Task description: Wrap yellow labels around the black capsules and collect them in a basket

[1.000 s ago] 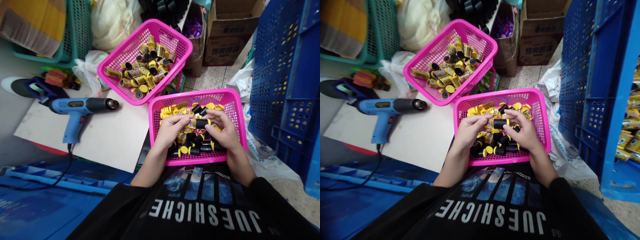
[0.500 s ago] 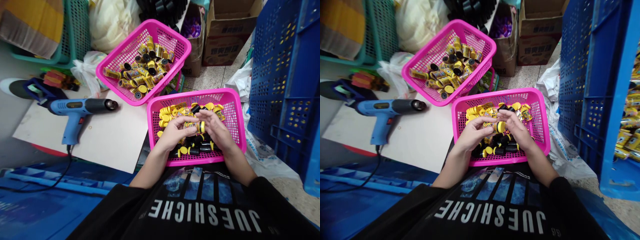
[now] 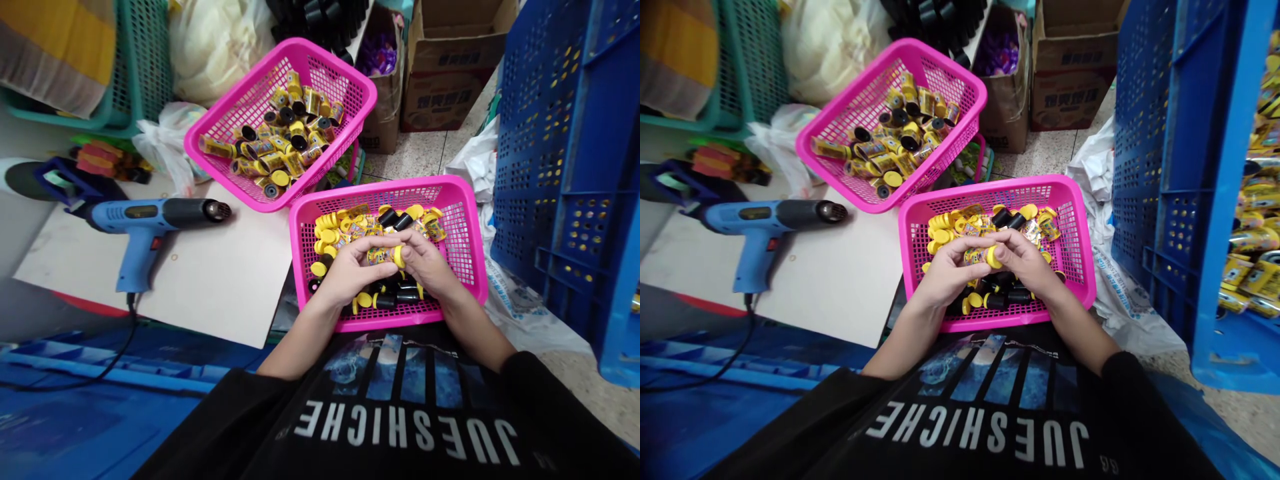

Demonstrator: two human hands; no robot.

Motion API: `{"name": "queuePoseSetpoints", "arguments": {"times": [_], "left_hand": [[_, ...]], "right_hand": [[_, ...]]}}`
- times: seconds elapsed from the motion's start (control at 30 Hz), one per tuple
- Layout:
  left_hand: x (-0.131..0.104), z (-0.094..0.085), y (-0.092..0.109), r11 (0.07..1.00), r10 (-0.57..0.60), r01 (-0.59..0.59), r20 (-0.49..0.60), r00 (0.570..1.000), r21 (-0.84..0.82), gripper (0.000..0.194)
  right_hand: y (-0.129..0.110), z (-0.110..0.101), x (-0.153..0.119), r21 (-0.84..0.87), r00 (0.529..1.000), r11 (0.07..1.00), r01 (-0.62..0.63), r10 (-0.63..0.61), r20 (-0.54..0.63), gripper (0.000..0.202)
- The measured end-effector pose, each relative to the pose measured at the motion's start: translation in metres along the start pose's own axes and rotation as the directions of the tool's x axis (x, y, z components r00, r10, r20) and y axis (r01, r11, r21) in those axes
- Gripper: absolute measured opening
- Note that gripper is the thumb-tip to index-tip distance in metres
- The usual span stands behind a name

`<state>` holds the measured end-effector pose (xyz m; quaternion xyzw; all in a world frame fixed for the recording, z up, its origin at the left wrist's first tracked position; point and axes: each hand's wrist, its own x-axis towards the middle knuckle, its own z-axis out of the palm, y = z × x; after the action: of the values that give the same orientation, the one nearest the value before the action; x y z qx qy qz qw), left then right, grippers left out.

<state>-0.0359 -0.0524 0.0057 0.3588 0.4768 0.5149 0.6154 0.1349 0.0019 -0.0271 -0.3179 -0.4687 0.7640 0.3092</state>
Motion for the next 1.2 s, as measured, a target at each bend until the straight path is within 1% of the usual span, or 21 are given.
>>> {"name": "queuePoseSetpoints", "arguments": {"times": [0.07, 0.13, 0.2, 0.27, 0.3, 0.37, 0.43, 0.53, 0.6, 0.63, 0.7, 0.77, 0.83, 0.9, 0.97, 1.0, 1.07, 1.1, 1.17, 1.2], "left_hand": [[-0.001, 0.001, 0.001, 0.998, -0.044, 0.044, 0.017, 0.999, -0.049, 0.043], [-0.001, 0.002, 0.003, 0.997, -0.056, 0.056, 0.006, 0.998, -0.045, 0.041], [-0.001, 0.002, 0.004, 1.000, -0.008, 0.008, -0.019, 1.000, 0.027, 0.037], [-0.002, 0.002, 0.005, 0.995, 0.056, -0.054, -0.024, 0.998, 0.086, 0.040], [-0.002, 0.002, 0.006, 0.994, 0.074, -0.073, -0.007, 0.997, 0.083, 0.043], [-0.004, 0.001, 0.007, 0.997, 0.077, -0.078, 0.046, 0.996, 0.008, 0.044], [-0.005, -0.001, 0.009, 0.995, 0.061, -0.053, 0.093, 0.994, -0.084, 0.041], [-0.007, -0.007, 0.012, 0.991, 0.026, -0.009, 0.127, 0.992, -0.130, 0.041], [-0.008, -0.011, 0.014, 0.988, -0.039, 0.063, 0.172, 0.984, -0.140, 0.043], [-0.008, -0.013, 0.014, 0.986, -0.072, 0.098, 0.184, 0.980, -0.137, 0.043], [-0.008, -0.015, 0.011, 0.987, -0.100, 0.117, 0.148, 0.984, -0.107, 0.038], [-0.007, -0.016, 0.005, 0.995, -0.081, 0.084, 0.058, 0.995, -0.053, 0.032], [-0.005, -0.015, -0.002, 0.999, -0.051, 0.051, -0.019, 0.999, -0.015, 0.029], [-0.004, -0.015, -0.006, 1.000, -0.014, 0.015, -0.060, 0.998, 0.005, 0.026], [-0.003, -0.014, -0.006, 1.000, 0.015, -0.014, -0.073, 0.997, 0.008, 0.023], [-0.003, -0.013, -0.005, 1.000, 0.013, -0.013, -0.063, 0.998, -0.003, 0.024], [-0.002, -0.011, -0.001, 0.999, -0.005, 0.005, 0.001, 1.000, -0.049, 0.033], [-0.001, -0.009, 0.001, 0.998, 0.007, -0.006, 0.030, 1.000, -0.060, 0.037], [0.000, -0.005, 0.003, 0.996, 0.082, -0.082, 0.026, 0.996, -0.021, 0.040], [0.001, -0.002, 0.003, 0.992, 0.125, -0.125, 0.002, 0.992, 0.028, 0.039]], "right_hand": [[-0.001, -0.002, -0.001, 0.020, 1.000, 1.000, 0.012, -0.012, -0.013, 0.043], [-0.004, -0.004, -0.002, 0.076, 1.000, 0.997, 0.015, -0.016, 0.008, 0.043], [-0.006, -0.004, -0.003, 0.096, 0.999, 0.995, 0.013, -0.017, 0.035, 0.041], [-0.006, -0.004, -0.003, 0.072, 0.999, 0.997, 0.017, -0.020, 0.042, 0.037], [-0.006, -0.004, -0.003, 0.064, 0.999, 0.998, 0.022, -0.024, 0.030, 0.035], [-0.005, -0.003, -0.004, 0.081, 0.999, 0.995, 0.053, -0.052, -0.012, 0.033], [-0.006, -0.003, -0.005, 0.080, 0.994, 0.991, 0.104, -0.102, -0.027, 0.040], [-0.008, -0.002, -0.006, -0.055, 0.982, 0.981, 0.185, -0.187, -0.024, 0.052], [-0.011, -0.001, -0.006, -0.138, 0.973, 0.964, 0.226, -0.231, -0.024, 0.049], [-0.012, -0.001, -0.006, -0.149, 0.968, 0.957, 0.247, -0.252, -0.015, 0.045], [-0.013, -0.001, -0.005, -0.131, 0.956, 0.947, 0.293, -0.291, 0.032, 0.042], [-0.014, -0.001, -0.005, -0.103, 0.945, 0.940, 0.326, -0.322, 0.058, 0.042], [-0.014, -0.001, -0.005, -0.100, 0.945, 0.940, 0.326, -0.322, 0.048, 0.045], [-0.013, -0.001, -0.006, -0.125, 0.954, 0.946, 0.298, -0.298, 0.021, 0.048], [-0.011, -0.002, -0.007, -0.160, 0.960, 0.948, 0.275, -0.279, -0.007, 0.050], [-0.010, -0.002, -0.007, -0.180, 0.959, 0.945, 0.274, -0.283, -0.025, 0.051], [-0.008, -0.004, -0.007, -0.236, 0.944, 0.925, 0.298, -0.322, -0.071, 0.050], [-0.007, -0.005, -0.006, -0.280, 0.933, 0.906, 0.316, -0.350, -0.079, 0.049], [-0.006, -0.007, -0.006, -0.351, 0.920, 0.867, 0.354, -0.391, -0.038, 0.054], [-0.006, -0.007, -0.006, -0.345, 0.923, 0.866, 0.363, -0.386, 0.003, 0.059]]}}
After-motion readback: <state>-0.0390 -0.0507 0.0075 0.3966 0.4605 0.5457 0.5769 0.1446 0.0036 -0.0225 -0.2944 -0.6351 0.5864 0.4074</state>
